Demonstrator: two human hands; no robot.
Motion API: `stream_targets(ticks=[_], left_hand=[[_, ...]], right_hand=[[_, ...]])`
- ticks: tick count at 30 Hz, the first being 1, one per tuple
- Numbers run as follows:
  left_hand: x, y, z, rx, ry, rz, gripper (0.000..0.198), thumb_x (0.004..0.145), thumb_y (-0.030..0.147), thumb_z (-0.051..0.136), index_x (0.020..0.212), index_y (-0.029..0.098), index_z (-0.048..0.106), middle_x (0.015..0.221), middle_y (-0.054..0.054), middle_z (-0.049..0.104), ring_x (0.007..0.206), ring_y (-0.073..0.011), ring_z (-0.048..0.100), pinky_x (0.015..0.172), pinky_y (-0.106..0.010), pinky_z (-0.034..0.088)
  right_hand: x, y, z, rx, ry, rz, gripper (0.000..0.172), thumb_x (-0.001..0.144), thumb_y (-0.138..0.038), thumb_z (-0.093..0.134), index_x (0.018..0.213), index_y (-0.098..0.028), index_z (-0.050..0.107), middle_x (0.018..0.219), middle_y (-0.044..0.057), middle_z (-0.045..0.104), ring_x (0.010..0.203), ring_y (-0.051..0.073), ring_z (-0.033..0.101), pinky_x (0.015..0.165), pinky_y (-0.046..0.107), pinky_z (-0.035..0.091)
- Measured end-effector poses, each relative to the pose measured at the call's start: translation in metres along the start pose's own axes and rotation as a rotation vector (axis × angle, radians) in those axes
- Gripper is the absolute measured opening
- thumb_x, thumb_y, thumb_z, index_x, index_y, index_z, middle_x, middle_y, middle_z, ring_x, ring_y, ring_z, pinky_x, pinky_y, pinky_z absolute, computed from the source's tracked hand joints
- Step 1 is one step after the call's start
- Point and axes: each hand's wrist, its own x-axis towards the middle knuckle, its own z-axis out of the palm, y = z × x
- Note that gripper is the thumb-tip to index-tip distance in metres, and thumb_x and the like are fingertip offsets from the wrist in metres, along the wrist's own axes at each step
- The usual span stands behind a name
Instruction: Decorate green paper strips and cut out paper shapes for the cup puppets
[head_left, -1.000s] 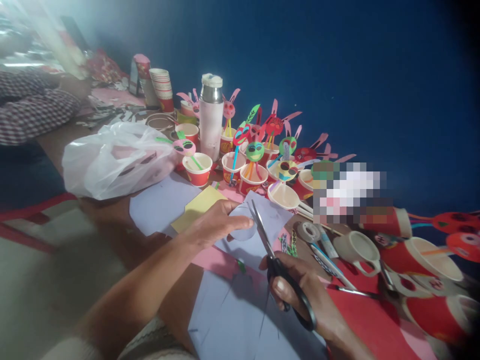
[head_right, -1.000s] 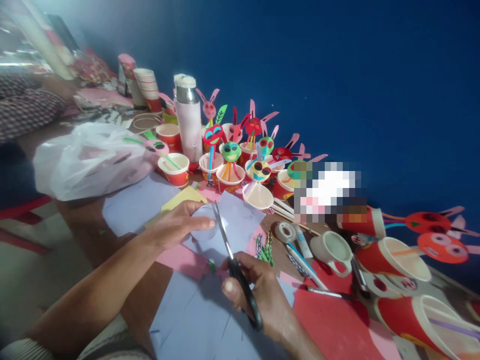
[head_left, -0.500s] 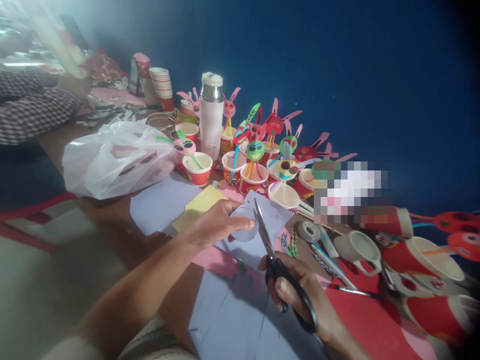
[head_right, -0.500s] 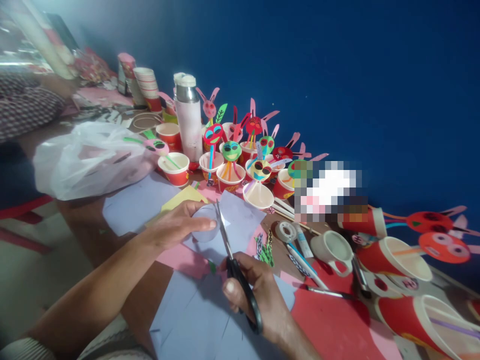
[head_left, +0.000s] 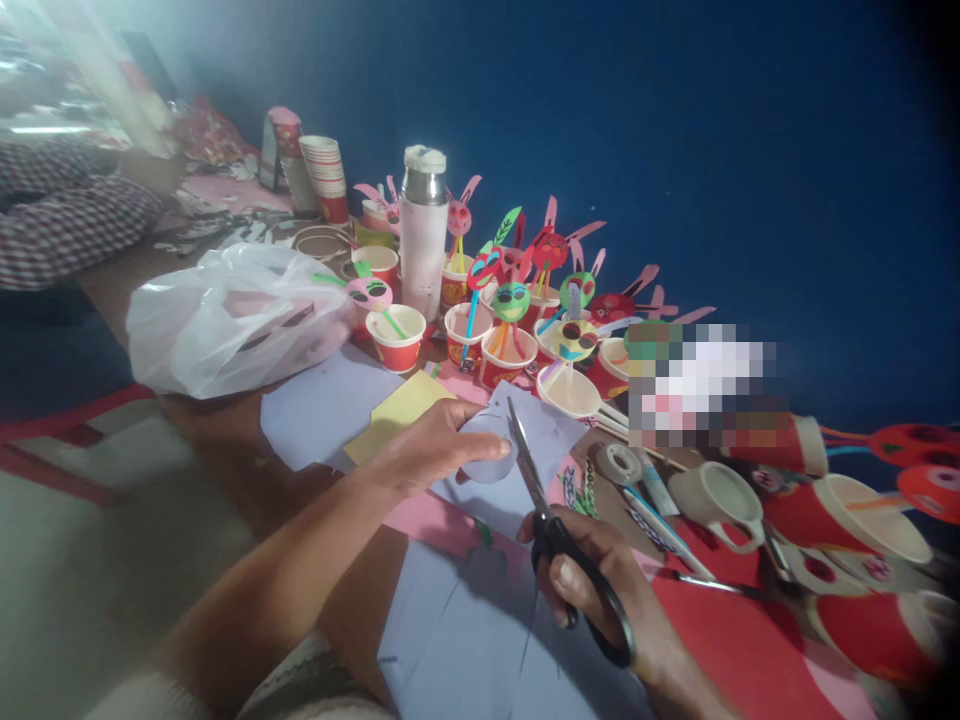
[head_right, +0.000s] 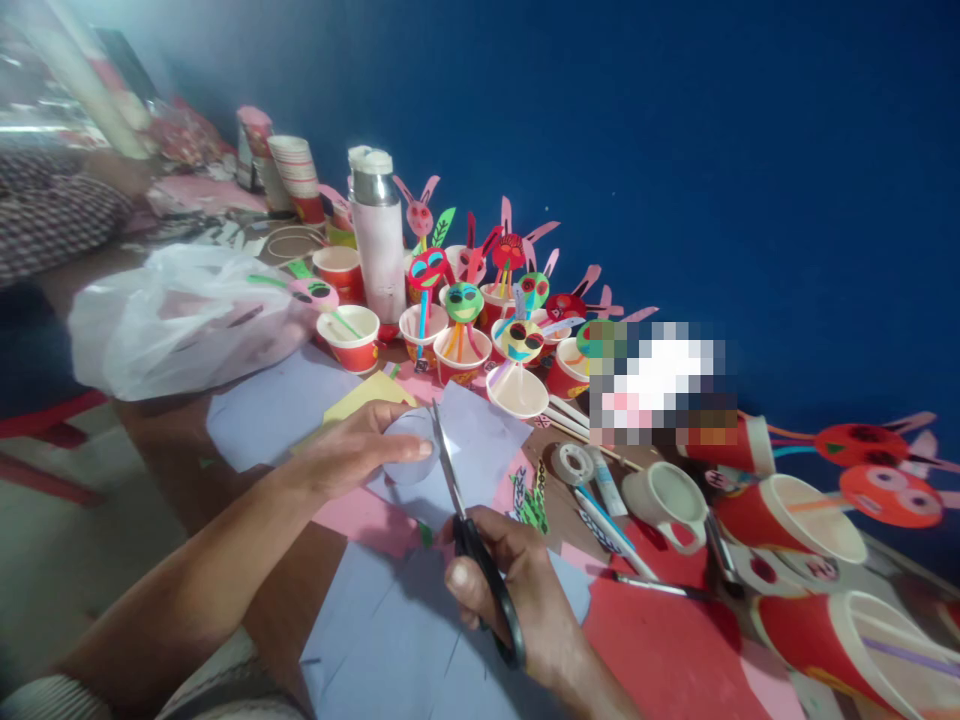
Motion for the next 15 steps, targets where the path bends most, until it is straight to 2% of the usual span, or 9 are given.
stream_targets(ticks=[8,13,15], left_hand=[[-0.0009,0.0040,0.0008,0.006,0.021,-0.023,0.027,0.063,0.036,0.066,0.075,0.012,0.066,0.059,0.001,0.056,0.051,-0.0091,0.049,0.049,-0.021,0.039],[-0.0034,0.0084,0.0008,-0.004,0.033,-0.039,0.022,0.063,0.034,0.065,0.071,0.014,0.063,0.054,0.005,0.051,0.044,-0.0056,0.041,0.041,-0.018,0.031],[-0.0033,0.0075,0.0005,-0.009,0.030,-0.038,0.022,0.063,0.034,0.066,0.072,0.014,0.063,0.055,0.004,0.052,0.045,-0.0056,0.042,0.042,-0.018,0.030]], right_hand=[[0.0005,0.0031,0.0000,-0.002,0.004,0.004,0.056,0.079,-0.070,0.058,0.087,-0.015,0.057,0.051,-0.004,0.048,0.041,0.009,0.041,0.043,0.021,0.032],[0.0016,0.0014,0.0018,0.013,-0.002,-0.009,0.058,0.078,-0.072,0.057,0.087,-0.014,0.058,0.051,-0.004,0.047,0.041,0.008,0.040,0.042,0.020,0.033],[0.0015,-0.0001,0.0021,0.015,-0.005,-0.004,0.059,0.078,-0.072,0.057,0.086,-0.014,0.059,0.051,-0.005,0.047,0.041,0.008,0.039,0.042,0.020,0.032]])
